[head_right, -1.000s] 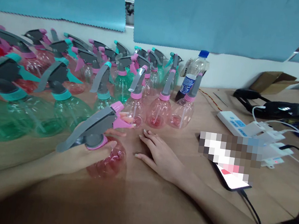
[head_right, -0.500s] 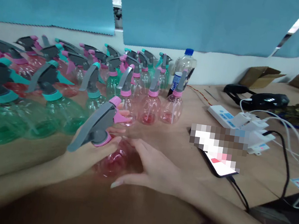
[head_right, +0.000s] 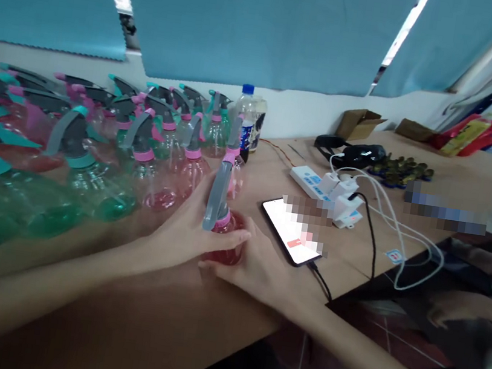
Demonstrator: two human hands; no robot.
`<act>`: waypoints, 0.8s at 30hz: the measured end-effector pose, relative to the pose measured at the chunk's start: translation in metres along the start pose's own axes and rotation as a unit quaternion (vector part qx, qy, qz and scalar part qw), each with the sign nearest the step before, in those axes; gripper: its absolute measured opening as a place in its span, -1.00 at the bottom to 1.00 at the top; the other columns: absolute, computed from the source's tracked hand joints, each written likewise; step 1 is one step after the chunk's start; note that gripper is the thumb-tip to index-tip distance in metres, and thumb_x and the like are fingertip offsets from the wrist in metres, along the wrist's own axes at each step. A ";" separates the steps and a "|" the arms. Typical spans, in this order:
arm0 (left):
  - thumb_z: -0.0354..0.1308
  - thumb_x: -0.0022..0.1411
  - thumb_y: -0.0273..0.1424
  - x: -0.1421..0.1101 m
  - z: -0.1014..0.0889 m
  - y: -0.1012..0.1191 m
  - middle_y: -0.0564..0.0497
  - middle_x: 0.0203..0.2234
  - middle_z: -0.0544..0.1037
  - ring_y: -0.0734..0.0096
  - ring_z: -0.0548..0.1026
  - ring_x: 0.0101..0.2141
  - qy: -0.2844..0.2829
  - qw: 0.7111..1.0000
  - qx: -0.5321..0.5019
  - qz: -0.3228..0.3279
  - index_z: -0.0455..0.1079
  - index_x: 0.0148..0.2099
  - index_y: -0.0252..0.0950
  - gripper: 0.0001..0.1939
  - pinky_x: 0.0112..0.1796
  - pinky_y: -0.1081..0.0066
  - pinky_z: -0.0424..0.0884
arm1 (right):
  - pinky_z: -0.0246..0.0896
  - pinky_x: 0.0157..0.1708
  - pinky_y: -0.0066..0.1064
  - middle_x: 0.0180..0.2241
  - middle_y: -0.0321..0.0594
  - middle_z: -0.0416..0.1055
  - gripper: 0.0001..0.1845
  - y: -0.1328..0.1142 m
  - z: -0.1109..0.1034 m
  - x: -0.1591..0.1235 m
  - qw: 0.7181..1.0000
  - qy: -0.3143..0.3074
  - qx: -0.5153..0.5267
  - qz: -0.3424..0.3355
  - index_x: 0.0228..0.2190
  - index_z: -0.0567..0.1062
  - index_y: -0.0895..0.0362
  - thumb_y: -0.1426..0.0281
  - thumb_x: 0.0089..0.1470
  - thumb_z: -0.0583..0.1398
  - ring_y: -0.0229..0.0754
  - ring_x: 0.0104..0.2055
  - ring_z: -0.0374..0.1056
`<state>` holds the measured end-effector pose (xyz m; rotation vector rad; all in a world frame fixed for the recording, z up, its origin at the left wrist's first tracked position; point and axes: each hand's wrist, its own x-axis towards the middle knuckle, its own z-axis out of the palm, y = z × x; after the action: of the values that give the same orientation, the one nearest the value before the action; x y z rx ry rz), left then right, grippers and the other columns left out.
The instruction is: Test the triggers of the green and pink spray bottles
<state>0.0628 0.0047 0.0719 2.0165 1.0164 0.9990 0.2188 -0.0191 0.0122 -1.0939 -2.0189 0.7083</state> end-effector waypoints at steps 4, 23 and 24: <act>0.32 0.04 -0.20 0.000 -0.004 -0.004 -0.11 0.33 -0.03 0.01 0.08 0.26 -0.008 1.000 0.010 -0.021 -0.20 0.34 -0.08 -0.03 0.20 -0.04 0.11 | 0.35 -0.07 -0.09 0.00 -0.05 0.40 -0.29 0.028 -0.047 0.020 0.997 0.073 -0.028 -0.002 0.08 0.21 0.07 0.15 -0.04 0.32 0.05 -0.02 0.39; 0.12 0.22 -0.34 -0.048 -0.031 -0.058 -0.07 -0.02 0.37 0.24 0.44 -0.03 -0.086 0.980 0.024 -0.178 0.12 0.15 -0.16 -0.53 -0.03 0.12 0.43 | 0.40 -0.12 0.01 0.08 0.01 0.35 -0.08 0.107 -0.071 0.118 0.998 0.019 0.030 0.049 0.19 0.15 0.05 0.11 -0.14 0.36 0.11 -0.07 0.41; 0.12 0.22 -0.34 -0.049 -0.033 -0.058 -0.06 -0.03 0.37 0.25 0.44 -0.04 -0.084 0.980 0.024 -0.180 0.12 0.14 -0.15 -0.54 -0.03 0.12 0.44 | 0.39 -0.10 0.02 0.10 0.01 0.33 -0.07 0.108 -0.070 0.117 0.998 0.013 0.034 0.048 0.20 0.13 0.04 0.10 -0.13 0.36 0.11 -0.06 0.41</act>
<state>-0.0053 -0.0022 0.0247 1.8304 1.2642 0.6082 0.2805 0.1433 0.0129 -1.1600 -1.9163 0.8009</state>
